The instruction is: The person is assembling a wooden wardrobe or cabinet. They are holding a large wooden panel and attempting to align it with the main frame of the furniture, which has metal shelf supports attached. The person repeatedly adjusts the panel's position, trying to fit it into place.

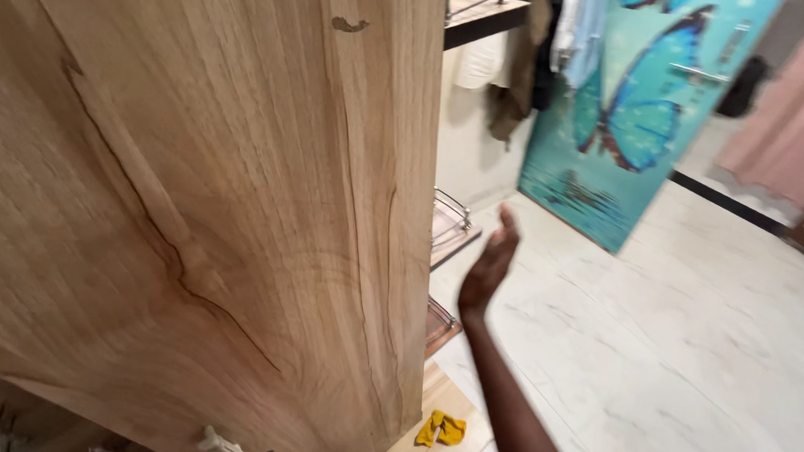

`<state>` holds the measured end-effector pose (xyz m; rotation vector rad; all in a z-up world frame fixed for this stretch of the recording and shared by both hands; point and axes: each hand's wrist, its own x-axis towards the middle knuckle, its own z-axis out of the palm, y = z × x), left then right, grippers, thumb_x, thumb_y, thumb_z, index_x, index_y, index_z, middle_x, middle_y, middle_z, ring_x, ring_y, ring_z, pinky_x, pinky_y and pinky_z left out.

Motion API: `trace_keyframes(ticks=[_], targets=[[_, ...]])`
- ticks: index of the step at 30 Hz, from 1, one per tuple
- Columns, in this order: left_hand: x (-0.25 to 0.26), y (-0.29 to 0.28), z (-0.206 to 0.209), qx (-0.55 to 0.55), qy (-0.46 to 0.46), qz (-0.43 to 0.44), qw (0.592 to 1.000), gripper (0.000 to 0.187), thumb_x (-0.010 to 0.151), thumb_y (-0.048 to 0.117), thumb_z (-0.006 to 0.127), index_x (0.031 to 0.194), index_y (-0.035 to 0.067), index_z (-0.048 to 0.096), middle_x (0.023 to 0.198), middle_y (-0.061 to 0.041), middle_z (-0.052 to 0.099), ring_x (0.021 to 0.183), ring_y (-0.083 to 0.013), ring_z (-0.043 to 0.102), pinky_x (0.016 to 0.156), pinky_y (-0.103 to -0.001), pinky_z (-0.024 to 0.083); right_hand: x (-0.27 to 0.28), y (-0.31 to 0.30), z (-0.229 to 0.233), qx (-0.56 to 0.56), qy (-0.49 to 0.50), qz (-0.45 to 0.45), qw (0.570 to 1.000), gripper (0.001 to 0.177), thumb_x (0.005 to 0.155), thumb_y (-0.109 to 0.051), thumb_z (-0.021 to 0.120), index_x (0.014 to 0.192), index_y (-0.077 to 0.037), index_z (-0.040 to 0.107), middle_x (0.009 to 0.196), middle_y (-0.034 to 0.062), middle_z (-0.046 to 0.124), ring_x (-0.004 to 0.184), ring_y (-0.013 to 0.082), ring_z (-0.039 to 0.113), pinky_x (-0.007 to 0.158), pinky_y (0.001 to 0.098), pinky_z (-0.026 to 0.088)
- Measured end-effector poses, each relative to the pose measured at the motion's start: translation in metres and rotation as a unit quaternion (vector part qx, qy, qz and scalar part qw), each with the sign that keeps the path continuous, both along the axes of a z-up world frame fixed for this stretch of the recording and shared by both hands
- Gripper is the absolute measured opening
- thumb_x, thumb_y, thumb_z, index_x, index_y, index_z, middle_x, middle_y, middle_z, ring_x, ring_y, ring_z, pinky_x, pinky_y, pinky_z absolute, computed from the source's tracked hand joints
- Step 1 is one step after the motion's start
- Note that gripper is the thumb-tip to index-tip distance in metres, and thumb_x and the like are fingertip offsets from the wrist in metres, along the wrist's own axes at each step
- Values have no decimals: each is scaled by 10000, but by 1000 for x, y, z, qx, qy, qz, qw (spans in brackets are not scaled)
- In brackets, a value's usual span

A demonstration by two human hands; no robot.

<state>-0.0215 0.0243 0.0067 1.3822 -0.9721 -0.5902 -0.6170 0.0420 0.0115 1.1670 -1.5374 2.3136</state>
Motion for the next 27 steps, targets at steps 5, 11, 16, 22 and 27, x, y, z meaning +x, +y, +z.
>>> trace_keyframes(ticks=[5,11,16,22,27], targets=[[-76,58,15,-68,-52,81,993,808,1117,644,354,1544,-42,347,1436,-276,514,1234,-386,579,979,-501,498,-103,-61,14,86,-85,260,958,437,1079,-325,487,1428,-70,552,1423,95,619,1316,241,595,1086,414,463],[-203,93,30,-125,-98,142,977,741,1152,574,324,1543,-56,329,1436,-301,502,1241,-405,577,978,-513,500,-132,-138,25,147,-4,448,882,509,1053,-368,541,1481,-97,493,1501,111,572,1360,251,550,1123,433,425],[-275,122,55,-147,-142,213,956,686,1181,515,300,1542,-68,314,1435,-321,492,1246,-421,576,977,-524,501,-109,-168,34,203,48,515,831,643,1017,-446,538,1548,-116,385,1536,146,488,1384,276,493,1143,461,412],[-315,130,68,-149,-187,284,929,620,1216,446,271,1540,-83,296,1434,-345,480,1252,-440,575,977,-537,503,-83,-187,16,191,-19,618,763,764,945,-561,618,1469,-30,454,1328,189,632,1243,288,611,1031,459,541],[-306,125,42,-134,-36,311,940,704,1171,588,327,1507,-11,483,1499,-202,585,1309,-298,616,1070,-463,523,-87,-208,5,202,7,600,774,704,931,-554,661,1368,-9,566,1160,158,678,1068,242,647,893,415,570]])
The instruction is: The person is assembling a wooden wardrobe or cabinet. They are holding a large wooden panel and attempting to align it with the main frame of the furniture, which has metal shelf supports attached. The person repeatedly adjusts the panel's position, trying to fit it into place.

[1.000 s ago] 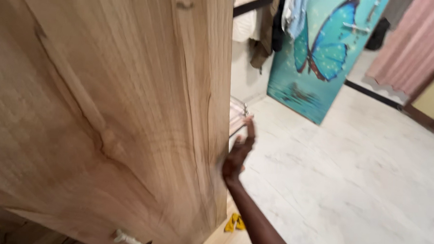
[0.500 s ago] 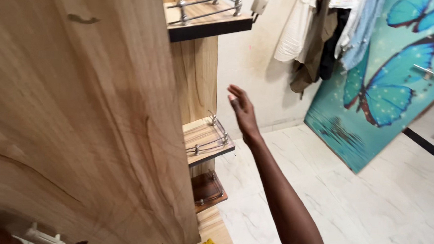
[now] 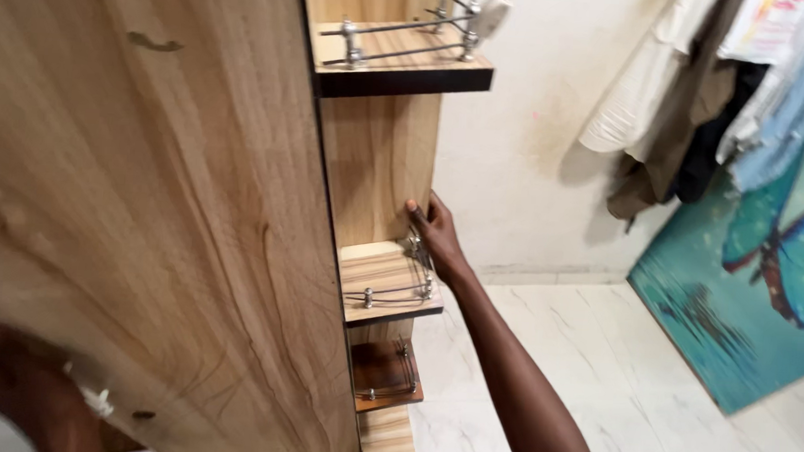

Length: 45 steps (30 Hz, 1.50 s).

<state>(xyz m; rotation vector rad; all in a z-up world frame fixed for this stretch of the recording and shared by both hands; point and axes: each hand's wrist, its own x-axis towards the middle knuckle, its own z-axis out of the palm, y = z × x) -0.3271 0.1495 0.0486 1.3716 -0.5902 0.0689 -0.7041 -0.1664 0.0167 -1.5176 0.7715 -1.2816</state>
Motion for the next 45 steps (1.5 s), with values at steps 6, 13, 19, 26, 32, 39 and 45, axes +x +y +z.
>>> trace_keyframes(ticks=[6,13,19,26,32,39,45], targets=[[12,-18,-15,-105,-58,-13,993,698,1185,601,384,1406,-54,480,1460,-218,525,1327,-272,509,1170,-436,417,4,-7,13,11,-32,33,999,654,909,-514,722,1250,35,623,1074,158,696,1011,258,676,857,427,596],[-6,-18,12,-2,51,81,995,719,1117,625,277,1384,11,537,1397,-155,585,1262,-255,563,1083,-399,437,8,12,22,-4,-74,35,997,683,886,-509,723,1301,19,599,1112,175,703,1068,276,688,917,444,611],[-17,-21,32,34,128,156,979,810,1047,692,301,1382,8,576,1385,-148,632,1225,-278,621,1003,-407,476,6,22,34,1,-81,50,995,731,857,-520,730,1343,0,562,1153,191,692,1107,298,691,916,489,626],[-29,-24,32,14,61,165,984,838,1026,729,339,1398,22,591,1387,-156,623,1227,-294,635,976,-428,509,1,11,22,38,-57,49,996,977,802,-648,733,1451,40,487,1332,302,600,1241,430,599,980,620,539],[-41,-22,40,9,29,171,985,773,1044,674,359,1390,28,605,1370,-155,651,1210,-296,665,968,-429,549,-5,15,24,90,28,0,996,1193,709,-735,677,1563,13,312,1554,305,393,1398,476,447,1070,668,383],[-53,-8,44,0,52,173,984,714,1091,634,371,1408,36,599,1396,-152,641,1208,-286,676,977,-427,560,-8,21,22,54,-28,30,998,1148,770,-695,708,1526,85,337,1516,365,417,1431,477,416,1151,614,359],[-72,-6,58,-12,69,179,981,681,1079,628,401,1448,80,565,1427,-121,606,1240,-270,615,1002,-418,512,-15,29,16,33,-34,28,998,1171,777,-718,713,1510,122,355,1525,386,398,1455,484,390,1168,628,327]])
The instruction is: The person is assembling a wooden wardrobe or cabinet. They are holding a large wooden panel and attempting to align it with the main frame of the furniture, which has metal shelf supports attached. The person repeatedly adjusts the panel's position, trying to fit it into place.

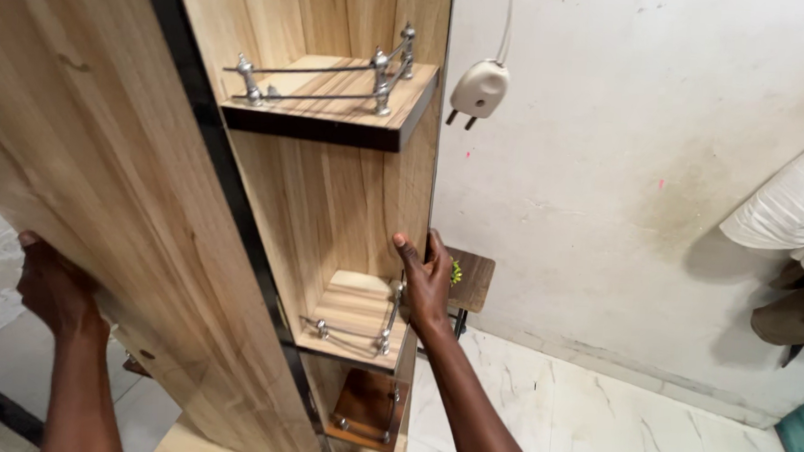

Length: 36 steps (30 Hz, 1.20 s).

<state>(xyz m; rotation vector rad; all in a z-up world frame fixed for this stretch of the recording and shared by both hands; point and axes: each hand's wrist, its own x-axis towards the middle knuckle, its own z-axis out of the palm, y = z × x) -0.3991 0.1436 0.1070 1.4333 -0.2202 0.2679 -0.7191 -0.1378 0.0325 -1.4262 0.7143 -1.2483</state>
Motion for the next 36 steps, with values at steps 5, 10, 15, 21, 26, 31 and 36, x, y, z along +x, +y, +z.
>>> trace_keyframes(ticks=[5,10,15,21,26,31,36], targets=[[-19,-2,5,-30,31,-41,998,677,1049,634,428,1410,85,593,1397,-93,619,1226,-262,621,1015,-403,516,-22,11,6,41,39,-9,998,1216,723,-773,662,1547,49,310,1592,322,312,1444,490,379,1111,682,345],[-39,-23,9,18,50,-36,998,708,1072,638,417,1358,24,622,1330,-183,609,1209,-312,584,1015,-431,479,-57,14,19,84,75,-41,993,1174,694,-773,638,1567,-60,310,1608,266,238,1444,490,298,1051,739,342],[-61,-37,8,24,26,-59,998,653,1050,604,410,1406,89,597,1384,-110,633,1232,-265,612,1025,-423,485,-86,12,18,95,16,-2,995,1183,670,-793,654,1525,-15,401,1489,324,475,1363,503,516,1044,699,444],[-76,-41,2,8,-56,-101,993,652,1132,563,394,1467,19,525,1451,-146,580,1305,-286,585,1068,-426,481,-103,21,6,59,35,-68,995,1189,744,-730,683,1526,91,325,1566,349,332,1452,495,339,1098,707,325],[-82,-49,6,9,16,-107,994,649,1071,583,384,1418,74,588,1385,-96,638,1223,-259,631,1015,-408,511,-124,25,13,21,0,-65,998,1140,784,-692,698,1494,129,353,1523,369,398,1433,486,408,1131,638,360],[-92,-56,5,23,14,-112,993,658,1058,614,384,1397,94,603,1366,-82,634,1207,-249,622,993,-416,501,-148,39,22,3,-14,-74,997,1055,818,-645,695,1470,137,416,1448,377,522,1391,469,505,1157,591,401],[-105,-62,3,53,41,-119,991,674,1057,620,344,1371,92,621,1315,-98,642,1159,-261,613,975,-426,489,-167,48,15,-9,-20,-91,996,972,876,-576,712,1449,162,443,1403,388,534,1349,471,512,1125,589,404]])
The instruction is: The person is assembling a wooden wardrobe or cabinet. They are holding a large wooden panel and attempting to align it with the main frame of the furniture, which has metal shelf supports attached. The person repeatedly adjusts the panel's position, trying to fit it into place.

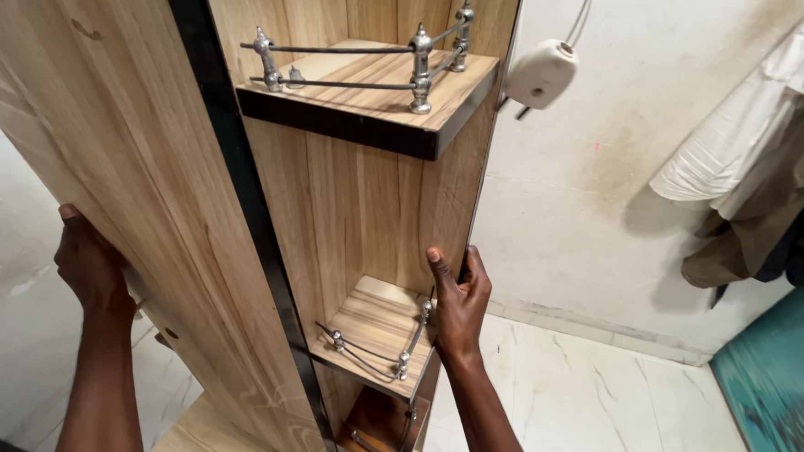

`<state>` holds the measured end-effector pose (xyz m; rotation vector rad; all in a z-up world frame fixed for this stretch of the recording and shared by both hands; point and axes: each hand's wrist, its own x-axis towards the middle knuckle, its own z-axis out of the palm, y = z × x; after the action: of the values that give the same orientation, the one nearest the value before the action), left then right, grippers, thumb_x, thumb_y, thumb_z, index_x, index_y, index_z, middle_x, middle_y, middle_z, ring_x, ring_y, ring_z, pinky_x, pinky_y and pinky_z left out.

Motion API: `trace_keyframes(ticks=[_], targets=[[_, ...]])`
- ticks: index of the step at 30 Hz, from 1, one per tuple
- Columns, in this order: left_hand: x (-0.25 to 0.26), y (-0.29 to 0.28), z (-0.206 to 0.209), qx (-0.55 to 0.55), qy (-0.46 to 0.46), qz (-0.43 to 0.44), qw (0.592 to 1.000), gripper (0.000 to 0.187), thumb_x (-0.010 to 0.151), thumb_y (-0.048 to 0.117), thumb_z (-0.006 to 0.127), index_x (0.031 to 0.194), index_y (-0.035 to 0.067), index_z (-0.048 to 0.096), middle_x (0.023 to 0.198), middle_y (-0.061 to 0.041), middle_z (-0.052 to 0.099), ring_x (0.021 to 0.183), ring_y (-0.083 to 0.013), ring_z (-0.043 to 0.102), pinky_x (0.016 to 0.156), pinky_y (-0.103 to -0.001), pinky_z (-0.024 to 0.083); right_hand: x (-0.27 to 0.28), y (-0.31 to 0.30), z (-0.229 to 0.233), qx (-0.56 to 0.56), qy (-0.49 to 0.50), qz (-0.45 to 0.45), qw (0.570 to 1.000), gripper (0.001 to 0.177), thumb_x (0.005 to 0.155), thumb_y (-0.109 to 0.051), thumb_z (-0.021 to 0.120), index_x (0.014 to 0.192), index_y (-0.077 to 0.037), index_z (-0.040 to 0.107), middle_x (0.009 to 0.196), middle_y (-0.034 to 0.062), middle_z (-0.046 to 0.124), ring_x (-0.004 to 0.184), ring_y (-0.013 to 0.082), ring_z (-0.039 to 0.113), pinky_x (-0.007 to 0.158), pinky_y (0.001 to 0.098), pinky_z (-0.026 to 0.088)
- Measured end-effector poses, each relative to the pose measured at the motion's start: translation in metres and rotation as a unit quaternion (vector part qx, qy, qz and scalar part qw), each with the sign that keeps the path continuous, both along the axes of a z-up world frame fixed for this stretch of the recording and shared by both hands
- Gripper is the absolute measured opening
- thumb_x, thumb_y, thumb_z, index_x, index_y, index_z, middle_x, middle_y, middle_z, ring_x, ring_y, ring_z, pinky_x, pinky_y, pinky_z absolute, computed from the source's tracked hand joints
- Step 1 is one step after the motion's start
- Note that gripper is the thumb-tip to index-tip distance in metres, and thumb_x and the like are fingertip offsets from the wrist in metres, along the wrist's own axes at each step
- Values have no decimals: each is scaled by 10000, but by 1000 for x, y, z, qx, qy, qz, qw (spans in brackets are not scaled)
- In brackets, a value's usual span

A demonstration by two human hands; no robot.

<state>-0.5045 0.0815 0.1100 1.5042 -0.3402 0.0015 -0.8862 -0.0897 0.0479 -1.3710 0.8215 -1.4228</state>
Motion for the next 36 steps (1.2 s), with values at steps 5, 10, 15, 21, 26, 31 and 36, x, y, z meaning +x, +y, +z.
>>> trace_keyframes(ticks=[5,10,15,21,26,31,36], targets=[[-14,-9,-1,-9,-18,-26,999,680,1051,631,350,1368,89,613,1317,-84,640,1158,-247,614,980,-416,491,-23,10,4,-46,24,-57,997,782,953,-476,731,1362,150,503,1263,293,548,1196,368,528,995,537,435],[-18,-20,-5,-9,-20,-34,999,729,1040,687,369,1383,85,597,1313,-82,638,1152,-241,624,967,-419,505,-42,29,22,-17,-17,-32,999,621,901,-477,713,1193,69,652,945,161,702,909,246,654,843,419,554],[-21,-26,-8,-6,-23,-41,999,779,1010,720,389,1363,68,631,1266,-102,682,1088,-236,654,903,-398,534,-51,33,15,-23,-26,-51,998,599,907,-457,720,1166,81,666,967,161,704,922,239,649,841,411,547],[-25,-29,-10,-2,-44,-59,997,755,1019,714,388,1361,82,618,1238,-107,675,1044,-233,633,853,-388,515,-56,21,-9,-67,60,-146,985,791,976,-435,783,1406,155,477,1334,276,532,1244,337,491,992,511,395],[-18,-28,-15,22,-52,-57,997,742,1056,700,353,1301,58,633,1190,-113,667,1018,-243,621,854,-393,499,-55,25,0,-19,1,-86,996,758,870,-554,719,1271,84,631,1076,211,732,1023,293,685,948,461,548],[-9,-25,-21,-1,-40,-95,995,695,1097,670,402,1349,53,599,1198,-123,640,1041,-226,581,893,-380,486,-51,37,11,55,-30,-68,996,677,916,-500,744,1339,20,653,992,213,756,624,362,489,709,499,564],[-11,-17,-23,-34,-158,-116,980,563,1160,516,422,1391,21,558,1315,-137,592,1182,-248,554,1017,-381,436,-46,39,11,-14,-8,-113,993,641,894,-515,728,1205,41,654,982,173,707,916,244,662,821,421,567]])
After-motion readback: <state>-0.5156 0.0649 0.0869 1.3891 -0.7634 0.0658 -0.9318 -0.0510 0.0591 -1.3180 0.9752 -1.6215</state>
